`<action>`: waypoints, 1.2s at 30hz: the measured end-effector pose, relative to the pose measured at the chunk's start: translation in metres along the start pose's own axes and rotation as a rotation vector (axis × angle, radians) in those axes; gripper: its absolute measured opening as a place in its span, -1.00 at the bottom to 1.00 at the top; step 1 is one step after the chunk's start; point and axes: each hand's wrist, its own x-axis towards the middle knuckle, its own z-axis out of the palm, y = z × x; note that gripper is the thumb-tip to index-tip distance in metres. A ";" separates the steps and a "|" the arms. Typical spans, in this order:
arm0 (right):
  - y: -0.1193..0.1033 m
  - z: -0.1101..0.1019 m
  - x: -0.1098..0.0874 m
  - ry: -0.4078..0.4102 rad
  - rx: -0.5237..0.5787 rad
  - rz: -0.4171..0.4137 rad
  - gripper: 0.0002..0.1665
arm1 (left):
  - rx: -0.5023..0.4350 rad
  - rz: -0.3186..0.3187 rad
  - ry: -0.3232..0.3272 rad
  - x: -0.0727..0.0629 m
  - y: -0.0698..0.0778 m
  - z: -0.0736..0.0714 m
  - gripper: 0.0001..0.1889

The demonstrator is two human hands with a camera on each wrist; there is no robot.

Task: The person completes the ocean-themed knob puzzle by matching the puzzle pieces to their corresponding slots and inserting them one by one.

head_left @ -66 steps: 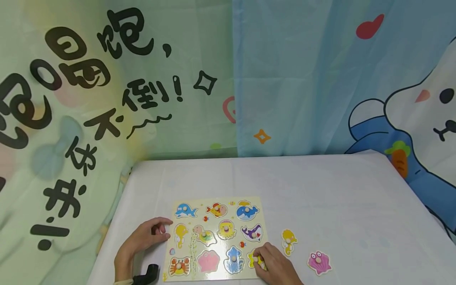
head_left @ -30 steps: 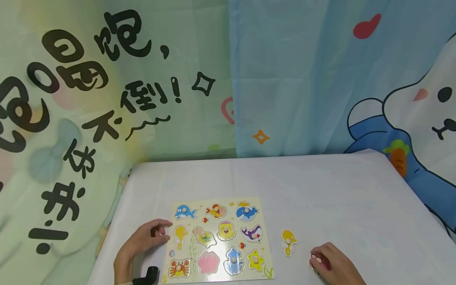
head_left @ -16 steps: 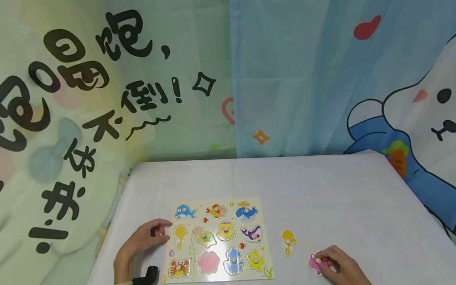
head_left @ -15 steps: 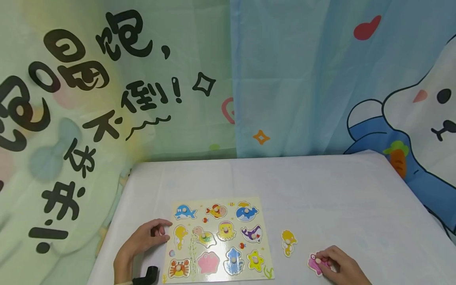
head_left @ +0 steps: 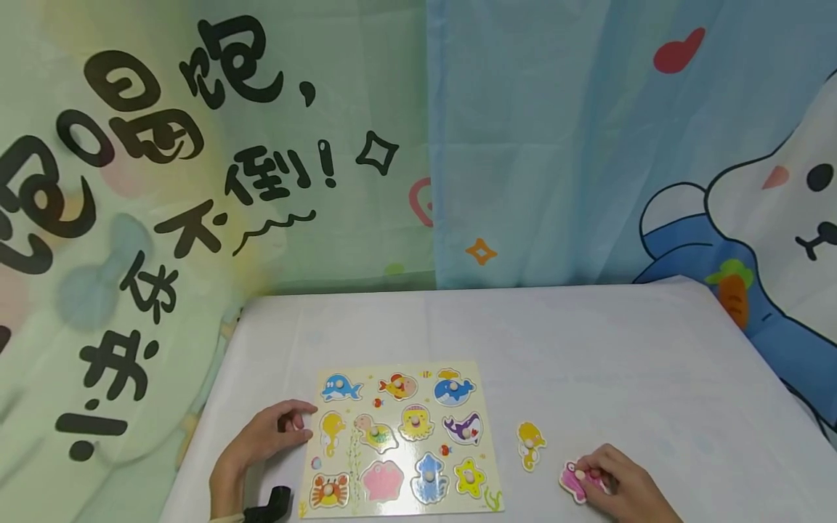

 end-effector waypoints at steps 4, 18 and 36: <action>-0.022 0.010 0.011 -0.011 0.043 -0.004 -0.56 | 0.004 -0.003 -0.002 0.000 0.000 -0.001 -0.59; -0.131 0.103 0.058 -0.161 0.108 -0.187 -0.80 | 0.000 0.014 -0.005 -0.001 0.003 -0.001 -0.60; -0.177 0.159 0.076 -0.122 -0.045 -0.265 -0.83 | 0.006 0.001 -0.005 0.002 -0.003 -0.002 -0.59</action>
